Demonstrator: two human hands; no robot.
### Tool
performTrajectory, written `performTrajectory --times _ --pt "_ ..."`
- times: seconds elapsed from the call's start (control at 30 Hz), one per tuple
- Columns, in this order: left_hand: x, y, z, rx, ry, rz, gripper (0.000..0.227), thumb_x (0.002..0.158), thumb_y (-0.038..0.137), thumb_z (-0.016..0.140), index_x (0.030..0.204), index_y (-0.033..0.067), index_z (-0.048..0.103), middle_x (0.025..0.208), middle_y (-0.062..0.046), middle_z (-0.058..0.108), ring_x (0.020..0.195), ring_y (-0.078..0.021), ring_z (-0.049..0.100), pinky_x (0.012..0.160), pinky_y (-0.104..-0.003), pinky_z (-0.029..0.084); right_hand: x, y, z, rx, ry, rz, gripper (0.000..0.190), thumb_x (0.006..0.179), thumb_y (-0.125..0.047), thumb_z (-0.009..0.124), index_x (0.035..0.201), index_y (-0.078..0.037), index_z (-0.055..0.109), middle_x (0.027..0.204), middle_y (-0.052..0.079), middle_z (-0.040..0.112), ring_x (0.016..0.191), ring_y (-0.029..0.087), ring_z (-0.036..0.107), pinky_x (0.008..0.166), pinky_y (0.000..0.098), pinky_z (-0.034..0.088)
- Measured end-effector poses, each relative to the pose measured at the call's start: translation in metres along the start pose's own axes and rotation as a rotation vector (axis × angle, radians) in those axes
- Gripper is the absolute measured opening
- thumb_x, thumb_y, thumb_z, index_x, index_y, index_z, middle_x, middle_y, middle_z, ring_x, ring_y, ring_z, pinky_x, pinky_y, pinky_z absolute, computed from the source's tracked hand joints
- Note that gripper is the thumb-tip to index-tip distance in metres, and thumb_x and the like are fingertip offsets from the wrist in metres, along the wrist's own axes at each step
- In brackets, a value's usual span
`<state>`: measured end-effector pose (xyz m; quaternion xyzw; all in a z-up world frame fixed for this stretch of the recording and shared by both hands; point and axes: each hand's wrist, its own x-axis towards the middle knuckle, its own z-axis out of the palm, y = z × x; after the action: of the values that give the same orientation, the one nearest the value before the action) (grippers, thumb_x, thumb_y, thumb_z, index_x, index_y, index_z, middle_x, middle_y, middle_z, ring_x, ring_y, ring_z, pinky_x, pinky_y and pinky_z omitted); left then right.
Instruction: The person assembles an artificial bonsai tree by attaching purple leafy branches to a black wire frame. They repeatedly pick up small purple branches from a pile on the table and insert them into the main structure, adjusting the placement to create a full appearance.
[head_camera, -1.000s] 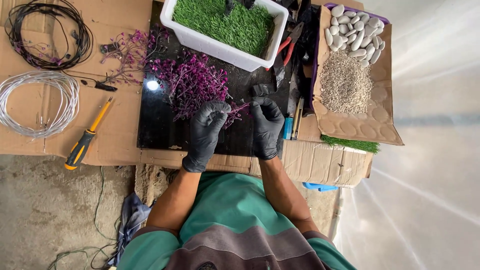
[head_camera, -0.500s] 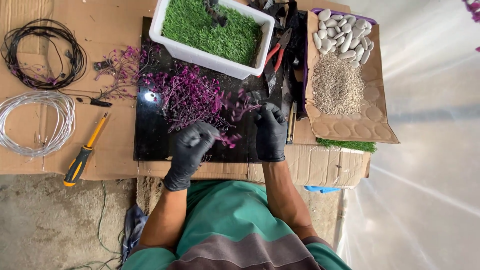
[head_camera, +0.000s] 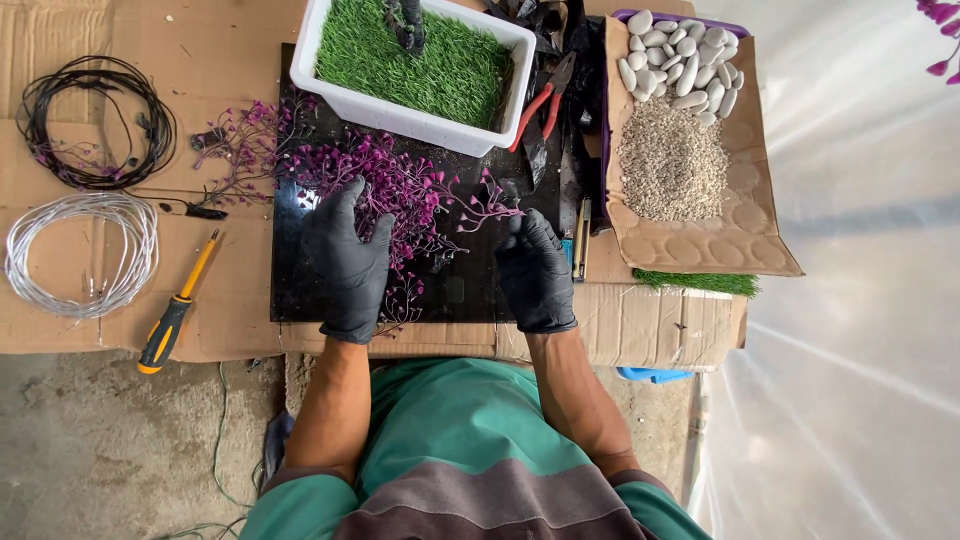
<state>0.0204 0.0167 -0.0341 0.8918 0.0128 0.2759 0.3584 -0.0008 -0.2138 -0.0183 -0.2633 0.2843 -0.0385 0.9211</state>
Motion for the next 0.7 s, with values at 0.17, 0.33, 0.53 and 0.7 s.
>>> performTrajectory --times 0.17,0.33,0.53,0.7 --pt "-0.022 0.018 -0.001 0.12 0.197 0.149 0.053 0.088 0.032 0.087 0.138 0.0288 0.068 0.128 0.002 0.063 0.115 -0.0257 0.051 0.099 -0.043 0.04 0.006 0.008 -0.004 0.11 0.068 0.198 0.009 0.095 -0.007 0.074 0.103 -0.008 0.071 0.088 0.009 0.078 0.069 0.017 0.067 0.073 0.031 0.055" --pt "-0.011 0.063 -0.011 -0.233 0.015 0.114 0.035 0.089 0.026 0.084 0.123 0.0219 0.074 0.12 0.001 0.067 0.113 -0.0239 0.058 0.099 -0.039 0.049 -0.008 0.02 0.005 0.215 0.053 0.523 0.009 0.096 -0.013 0.074 0.092 -0.005 0.073 0.085 0.007 0.078 0.064 0.014 0.065 0.074 0.0334 0.057" --pt "0.004 0.096 -0.013 -0.517 -0.194 -0.053 0.023 0.09 0.02 0.083 0.112 0.0143 0.077 0.108 -0.006 0.073 0.107 -0.0284 0.068 0.09 -0.038 0.057 -0.047 0.02 0.036 0.162 0.033 0.656 0.019 0.095 -0.021 0.077 0.089 -0.003 0.073 0.077 0.011 0.074 0.06 0.018 0.063 0.073 0.0383 0.059" --pt "0.002 0.115 -0.006 -0.63 -0.273 -0.187 0.016 0.091 0.016 0.081 0.107 0.0108 0.078 0.099 -0.013 0.075 0.101 -0.0329 0.072 0.08 -0.04 0.06 -0.054 0.006 0.048 -0.007 -0.001 0.586 0.023 0.094 -0.025 0.077 0.089 -0.003 0.072 0.069 0.01 0.063 0.06 0.025 0.062 0.072 0.0407 0.059"
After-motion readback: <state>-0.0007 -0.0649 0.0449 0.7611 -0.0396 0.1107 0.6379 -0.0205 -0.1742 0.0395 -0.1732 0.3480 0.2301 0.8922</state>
